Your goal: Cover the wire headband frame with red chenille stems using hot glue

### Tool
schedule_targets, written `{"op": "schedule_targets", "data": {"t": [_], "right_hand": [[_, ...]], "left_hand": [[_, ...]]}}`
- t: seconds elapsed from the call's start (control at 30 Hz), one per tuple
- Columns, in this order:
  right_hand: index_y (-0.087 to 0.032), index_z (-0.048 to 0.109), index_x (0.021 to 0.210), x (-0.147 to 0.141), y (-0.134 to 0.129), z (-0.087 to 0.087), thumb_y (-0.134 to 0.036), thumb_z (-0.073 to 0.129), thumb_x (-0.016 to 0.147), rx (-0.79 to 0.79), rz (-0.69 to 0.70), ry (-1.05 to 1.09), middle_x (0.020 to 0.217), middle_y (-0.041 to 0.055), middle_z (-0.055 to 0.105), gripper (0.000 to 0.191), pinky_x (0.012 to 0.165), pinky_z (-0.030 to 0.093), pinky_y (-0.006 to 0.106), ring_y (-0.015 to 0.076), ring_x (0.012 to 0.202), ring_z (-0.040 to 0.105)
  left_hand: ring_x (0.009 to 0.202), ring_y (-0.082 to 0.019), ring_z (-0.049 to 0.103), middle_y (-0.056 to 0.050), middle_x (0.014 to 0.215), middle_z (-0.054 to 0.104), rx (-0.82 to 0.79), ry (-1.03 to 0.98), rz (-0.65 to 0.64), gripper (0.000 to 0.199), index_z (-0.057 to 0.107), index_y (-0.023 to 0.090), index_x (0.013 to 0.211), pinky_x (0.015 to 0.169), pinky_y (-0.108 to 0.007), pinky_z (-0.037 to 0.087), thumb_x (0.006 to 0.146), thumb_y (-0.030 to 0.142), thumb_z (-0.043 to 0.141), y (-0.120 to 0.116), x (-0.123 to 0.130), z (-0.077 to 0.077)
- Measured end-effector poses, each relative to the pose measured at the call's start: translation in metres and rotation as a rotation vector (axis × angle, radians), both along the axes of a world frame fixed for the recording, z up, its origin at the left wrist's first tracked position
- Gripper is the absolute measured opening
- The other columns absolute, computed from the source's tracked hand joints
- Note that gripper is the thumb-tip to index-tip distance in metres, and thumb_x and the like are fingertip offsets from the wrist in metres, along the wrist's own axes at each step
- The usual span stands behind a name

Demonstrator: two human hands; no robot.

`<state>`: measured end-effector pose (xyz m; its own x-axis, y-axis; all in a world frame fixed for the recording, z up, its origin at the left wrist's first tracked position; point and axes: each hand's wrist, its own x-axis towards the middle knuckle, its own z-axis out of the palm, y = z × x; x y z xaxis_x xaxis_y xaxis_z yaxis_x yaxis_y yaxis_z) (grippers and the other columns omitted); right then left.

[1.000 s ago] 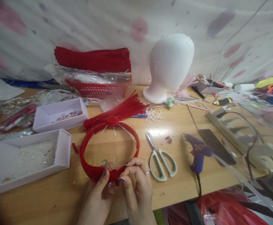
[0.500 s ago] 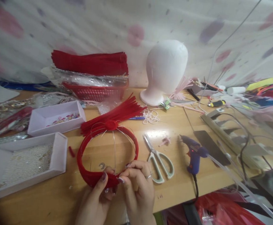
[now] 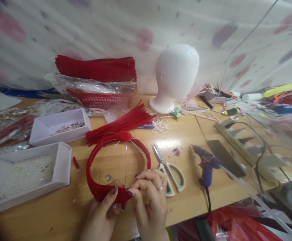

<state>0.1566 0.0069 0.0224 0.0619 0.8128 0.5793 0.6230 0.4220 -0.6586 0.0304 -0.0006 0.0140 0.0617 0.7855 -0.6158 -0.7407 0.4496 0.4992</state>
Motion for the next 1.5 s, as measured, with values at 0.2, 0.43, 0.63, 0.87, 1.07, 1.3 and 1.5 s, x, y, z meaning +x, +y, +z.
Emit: {"op": "schedule_targets", "data": {"t": [0.2, 0.43, 0.63, 0.87, 1.07, 1.3, 1.5], "right_hand": [[-0.026, 0.061, 0.088, -0.003, 0.001, 0.000, -0.021, 0.055, 0.100, 0.004, -0.023, 0.014, 0.096, 0.0023, 0.060, 0.015, 0.087, 0.038, 0.035, 0.0213, 0.098, 0.051], [-0.026, 0.061, 0.087, -0.001, 0.001, -0.003, -0.026, 0.055, 0.101, 0.003, -0.031, -0.010, 0.095, 0.0028, 0.061, 0.016, 0.086, 0.039, 0.036, 0.0219, 0.097, 0.052], [-0.025, 0.060, 0.084, -0.003, 0.000, 0.001, -0.030, 0.052, 0.103, -0.025, 0.011, 0.019, 0.092, 0.0022, 0.061, 0.021, 0.085, 0.040, 0.035, 0.0214, 0.095, 0.053], [-0.026, 0.064, 0.087, 0.004, 0.001, 0.001, -0.025, 0.058, 0.100, -0.037, 0.048, 0.034, 0.092, 0.0011, 0.061, 0.014, 0.084, 0.041, 0.034, 0.0203, 0.094, 0.053], [-0.025, 0.063, 0.087, 0.005, 0.002, 0.000, -0.018, 0.059, 0.098, -0.051, 0.049, -0.012, 0.094, 0.0021, 0.063, 0.013, 0.084, 0.043, 0.034, 0.0207, 0.095, 0.054], [-0.025, 0.065, 0.097, 0.006, -0.001, -0.001, -0.011, 0.050, 0.100, -0.037, 0.058, 0.022, 0.101, 0.0010, 0.063, 0.021, 0.089, 0.044, 0.030, 0.0160, 0.099, 0.057], [-0.026, 0.067, 0.108, 0.013, -0.012, 0.000, -0.021, 0.045, 0.104, -0.003, -0.025, 0.076, 0.108, 0.0035, 0.060, 0.023, 0.091, 0.044, 0.032, 0.0184, 0.104, 0.057]], "left_hand": [[0.078, -0.023, 0.072, -0.007, 0.081, 0.077, 0.088, 0.048, -0.062, 0.039, 0.081, 0.018, 0.083, 0.074, -0.029, 0.058, 0.061, 0.047, 0.094, 0.002, -0.001, 0.001], [0.093, -0.031, 0.074, -0.010, 0.088, 0.078, 0.153, 0.059, -0.083, 0.035, 0.080, 0.019, 0.082, 0.087, -0.039, 0.059, 0.067, 0.049, 0.089, 0.002, -0.002, -0.004], [0.092, -0.028, 0.075, -0.009, 0.094, 0.080, 0.093, 0.032, -0.038, 0.035, 0.080, 0.021, 0.086, 0.083, -0.035, 0.059, 0.064, 0.046, 0.093, 0.000, -0.002, -0.011], [0.080, -0.019, 0.075, -0.003, 0.086, 0.080, 0.025, -0.039, 0.061, 0.033, 0.080, 0.022, 0.082, 0.076, -0.026, 0.061, 0.058, 0.035, 0.098, 0.001, -0.003, -0.008], [0.069, -0.013, 0.074, 0.000, 0.075, 0.079, 0.015, -0.112, 0.125, 0.037, 0.077, 0.019, 0.070, 0.070, -0.018, 0.061, 0.045, 0.030, 0.103, 0.011, 0.004, 0.014], [0.072, -0.018, 0.076, -0.003, 0.080, 0.080, 0.128, -0.054, 0.093, 0.032, 0.080, 0.021, 0.080, 0.073, -0.026, 0.064, 0.057, 0.034, 0.098, 0.009, 0.005, 0.006], [0.072, -0.016, 0.076, -0.001, 0.076, 0.080, 0.098, -0.070, 0.118, 0.035, 0.080, 0.020, 0.082, 0.071, -0.021, 0.062, 0.055, 0.031, 0.099, 0.007, 0.005, 0.005]]}}
